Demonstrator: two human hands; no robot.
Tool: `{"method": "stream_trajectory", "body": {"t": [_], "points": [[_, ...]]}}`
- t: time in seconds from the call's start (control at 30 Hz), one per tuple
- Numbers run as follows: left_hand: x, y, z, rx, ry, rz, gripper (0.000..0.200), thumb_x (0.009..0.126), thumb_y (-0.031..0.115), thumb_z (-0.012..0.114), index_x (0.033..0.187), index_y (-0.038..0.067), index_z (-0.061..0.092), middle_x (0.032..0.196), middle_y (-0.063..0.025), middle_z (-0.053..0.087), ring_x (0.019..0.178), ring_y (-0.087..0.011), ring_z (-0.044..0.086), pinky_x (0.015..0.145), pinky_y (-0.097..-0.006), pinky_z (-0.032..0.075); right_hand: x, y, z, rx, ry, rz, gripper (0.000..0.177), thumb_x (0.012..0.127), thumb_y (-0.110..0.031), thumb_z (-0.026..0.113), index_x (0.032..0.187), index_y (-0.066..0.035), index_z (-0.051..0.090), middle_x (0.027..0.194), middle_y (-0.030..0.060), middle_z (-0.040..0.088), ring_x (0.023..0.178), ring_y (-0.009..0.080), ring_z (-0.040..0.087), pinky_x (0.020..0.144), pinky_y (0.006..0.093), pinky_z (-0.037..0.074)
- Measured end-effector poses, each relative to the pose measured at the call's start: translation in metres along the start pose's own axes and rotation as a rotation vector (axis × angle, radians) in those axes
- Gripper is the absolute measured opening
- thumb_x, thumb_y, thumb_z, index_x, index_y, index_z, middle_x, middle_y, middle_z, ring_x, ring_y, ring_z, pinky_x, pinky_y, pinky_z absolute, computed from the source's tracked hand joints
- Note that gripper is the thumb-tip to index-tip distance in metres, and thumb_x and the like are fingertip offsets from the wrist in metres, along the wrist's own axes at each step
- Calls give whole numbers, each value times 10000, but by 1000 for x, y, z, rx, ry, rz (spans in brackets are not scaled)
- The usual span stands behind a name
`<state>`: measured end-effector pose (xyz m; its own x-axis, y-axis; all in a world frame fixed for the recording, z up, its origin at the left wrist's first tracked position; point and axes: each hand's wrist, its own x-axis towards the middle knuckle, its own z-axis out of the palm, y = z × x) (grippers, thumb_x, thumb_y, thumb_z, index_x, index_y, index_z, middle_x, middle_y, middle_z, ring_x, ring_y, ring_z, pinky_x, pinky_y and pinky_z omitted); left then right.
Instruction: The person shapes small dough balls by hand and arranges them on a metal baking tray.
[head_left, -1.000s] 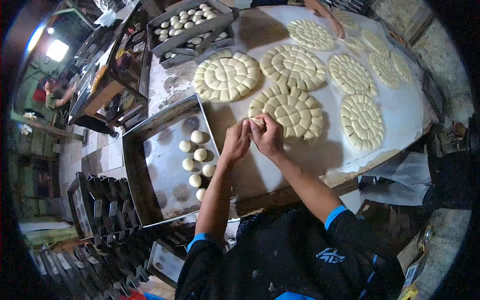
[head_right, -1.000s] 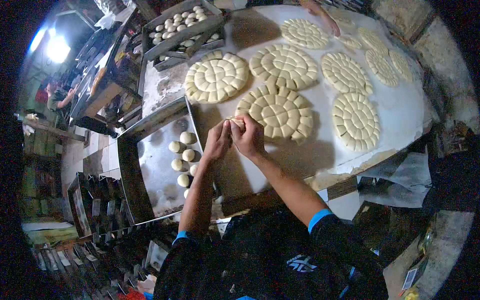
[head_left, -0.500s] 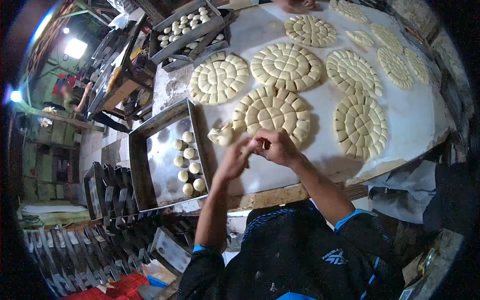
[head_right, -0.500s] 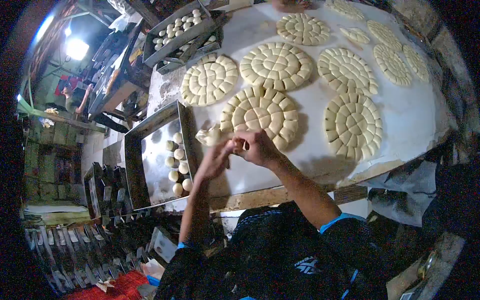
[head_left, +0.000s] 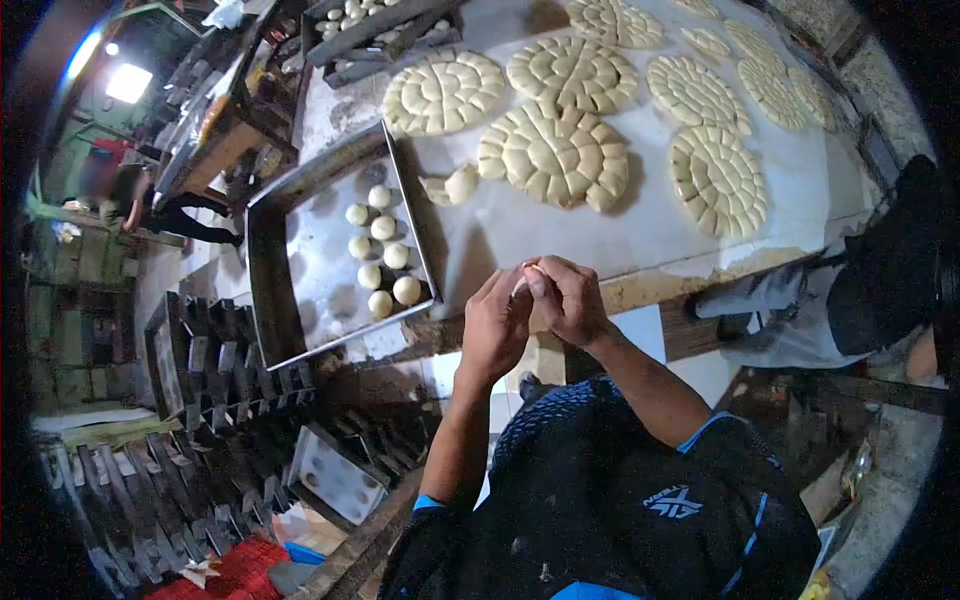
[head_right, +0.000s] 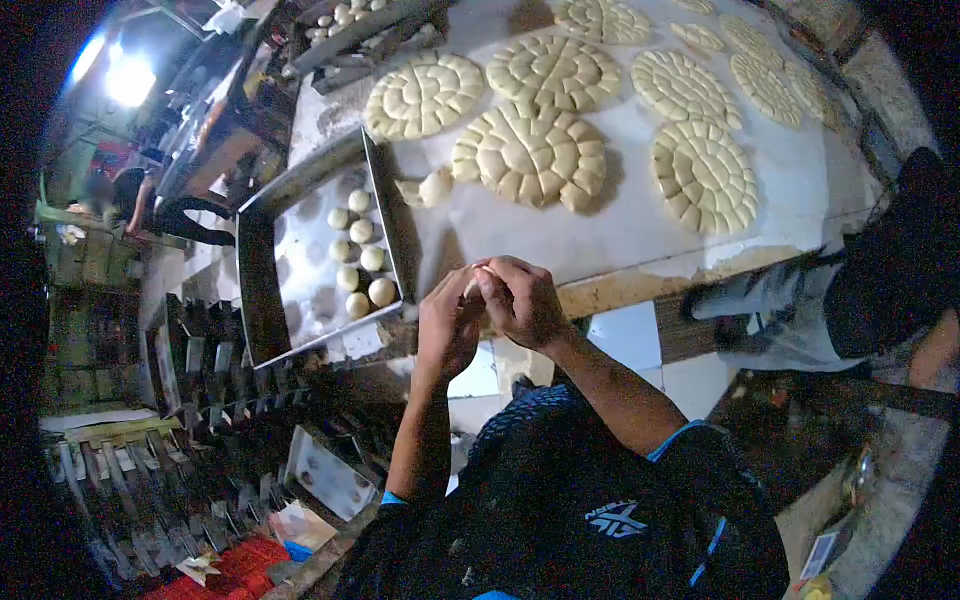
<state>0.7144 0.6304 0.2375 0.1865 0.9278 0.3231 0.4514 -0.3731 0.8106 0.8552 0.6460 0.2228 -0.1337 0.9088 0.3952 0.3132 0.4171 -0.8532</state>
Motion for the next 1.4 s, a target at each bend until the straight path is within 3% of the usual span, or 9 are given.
{"method": "stream_trajectory", "body": {"t": [0.23,0.3,0.43,0.63,0.9,1.07,1.13,1.3,1.4], "points": [[-14,-13,26,31,-297,-23,194,961,163,504,882,-12,528,743,-153,556,683,-354,580,623,-387,453,-30,64,-33,-528,-8,17,155,900,-148,584,797,-32,576,746,195,606,647,421,595,567,473,481],[0,-2,20,-565,-494,-432,321,1004,267,471,835,-5,495,675,-57,467,603,-186,491,565,-309,398,-5,95,-67,-490,-2,81,141,872,-163,630,841,-37,574,761,170,610,635,359,602,540,421,472],[32,-50,62,41,37,-172,288,981,279,509,1033,26,637,844,-142,567,733,-294,560,681,-379,456,12,147,-112,-258,331,270,181,870,-146,668,841,-38,526,756,74,525,551,152,497,529,331,434],[-25,-172,65,461,-164,244,170,837,135,633,992,86,683,979,-124,593,969,-350,529,866,-505,409,-35,229,-193,-562,-334,-214,192,777,-188,687,799,-38,568,929,154,543,930,370,520,849,497,416],[84,-131,147,396,-59,-316,294,749,173,724,1008,76,623,1005,-150,594,985,-367,520,888,-469,412,28,219,-97,-579,-149,-19,205,809,-203,614,811,-15,533,969,192,513,1039,424,482,1053,554,329],[-5,-154,124,562,-104,102,221,779,157,726,972,88,642,975,-124,632,1001,-345,568,968,-472,410,-19,260,-173,-548,-435,-250,184,752,-98,588,891,20,562,902,235,534,1032,456,500,984,539,397],[30,-145,84,705,-251,-120,150,818,133,666,963,108,640,984,-110,634,1024,-338,563,980,-519,377,19,258,-187,-603,-349,-156,158,786,-120,577,871,8,538,930,220,526,1025,442,503,959,537,401],[90,-179,127,388,119,-292,138,811,75,611,946,98,619,942,-124,607,944,-335,543,798,-468,428,58,239,-122,-605,-116,-30,131,827,-105,566,875,3,511,951,221,513,1022,445,497,974,561,381],[55,-131,138,436,6,-112,223,767,60,663,987,85,631,969,-105,614,988,-332,548,859,-456,446,6,233,-128,-506,-222,-100,107,823,-94,569,861,-7,519,934,218,511,1007,453,507,987,577,372]]}}
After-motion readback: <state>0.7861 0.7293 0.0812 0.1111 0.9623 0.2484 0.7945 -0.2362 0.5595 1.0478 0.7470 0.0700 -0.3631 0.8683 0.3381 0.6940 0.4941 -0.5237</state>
